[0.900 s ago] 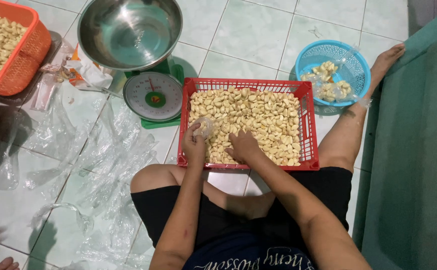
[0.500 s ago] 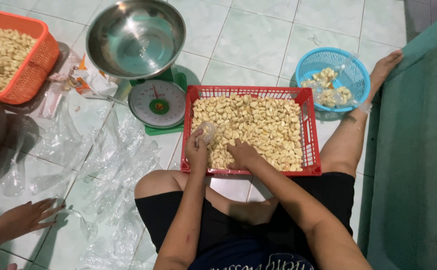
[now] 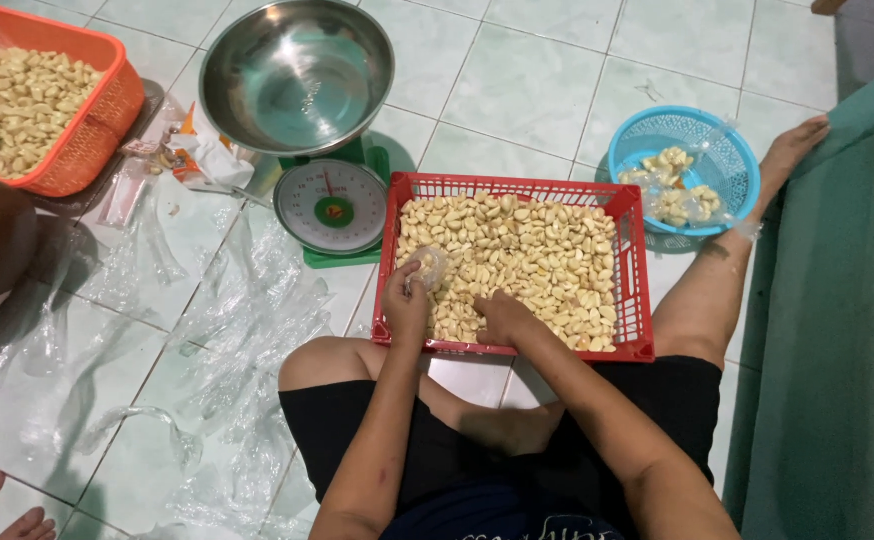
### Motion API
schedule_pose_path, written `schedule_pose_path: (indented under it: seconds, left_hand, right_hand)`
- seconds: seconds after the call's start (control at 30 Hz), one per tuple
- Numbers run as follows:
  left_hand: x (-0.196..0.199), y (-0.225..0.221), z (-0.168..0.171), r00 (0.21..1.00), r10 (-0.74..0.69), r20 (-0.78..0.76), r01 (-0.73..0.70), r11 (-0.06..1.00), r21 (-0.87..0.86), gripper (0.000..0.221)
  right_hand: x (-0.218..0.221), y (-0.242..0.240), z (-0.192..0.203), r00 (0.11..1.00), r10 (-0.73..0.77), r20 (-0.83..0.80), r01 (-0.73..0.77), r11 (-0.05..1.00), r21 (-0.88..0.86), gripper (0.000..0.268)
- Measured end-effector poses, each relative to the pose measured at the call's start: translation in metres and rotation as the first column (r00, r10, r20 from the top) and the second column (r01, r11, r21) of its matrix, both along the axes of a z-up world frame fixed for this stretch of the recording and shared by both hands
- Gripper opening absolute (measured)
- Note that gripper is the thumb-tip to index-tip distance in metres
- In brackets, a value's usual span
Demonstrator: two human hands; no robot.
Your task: Packaging peeled garlic cloves into small plastic bags from a large crate while sitting on the floor.
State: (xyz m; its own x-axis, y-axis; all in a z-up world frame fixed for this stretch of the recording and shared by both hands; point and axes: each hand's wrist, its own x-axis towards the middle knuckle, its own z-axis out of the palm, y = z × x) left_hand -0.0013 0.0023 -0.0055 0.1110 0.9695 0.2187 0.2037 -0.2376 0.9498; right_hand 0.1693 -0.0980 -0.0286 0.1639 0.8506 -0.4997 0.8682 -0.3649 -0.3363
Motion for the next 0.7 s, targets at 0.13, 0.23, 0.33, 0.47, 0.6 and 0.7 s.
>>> schedule_pose_path:
  seconds: [0.13, 0.23, 0.33, 0.47, 0.6, 0.7]
  left_hand:
    - [0.001, 0.002, -0.005, 1.0, 0.0, 0.011, 0.0, 1.0, -0.009, 0.034]
    - [0.003, 0.001, -0.003, 1.0, -0.011, 0.005, 0.011, 1.0, 0.014, 0.033]
    - [0.0, 0.003, -0.004, 1.0, -0.012, -0.007, 0.012, 1.0, 0.021, 0.033]
    - [0.001, 0.004, -0.006, 1.0, -0.031, 0.005, 0.03, 0.999, 0.045, 0.032]
    - [0.003, 0.007, -0.012, 1.0, -0.027, 0.012, 0.026, 0.997, 0.071, 0.031]
    - [0.001, 0.003, -0.007, 1.0, -0.01, -0.026, 0.011, 1.0, 0.029, 0.032]
  right_hand:
    - [0.0, 0.0, 0.003, 1.0, 0.004, 0.014, -0.004, 1.0, -0.016, 0.058]
    - [0.002, 0.0, 0.003, 1.0, -0.002, -0.001, 0.002, 1.0, 0.011, 0.054]
    - [0.0, -0.003, 0.012, 0.999, -0.011, -0.034, 0.011, 1.0, -0.007, 0.058]
    - [0.001, -0.004, 0.003, 0.999, -0.006, -0.036, 0.007, 1.0, 0.008, 0.057]
    - [0.003, -0.003, 0.015, 0.996, -0.033, -0.081, 0.035, 0.999, 0.026, 0.055]
    - [0.017, -0.005, -0.002, 0.977, -0.114, -0.182, 0.137, 0.983, 0.119, 0.046]
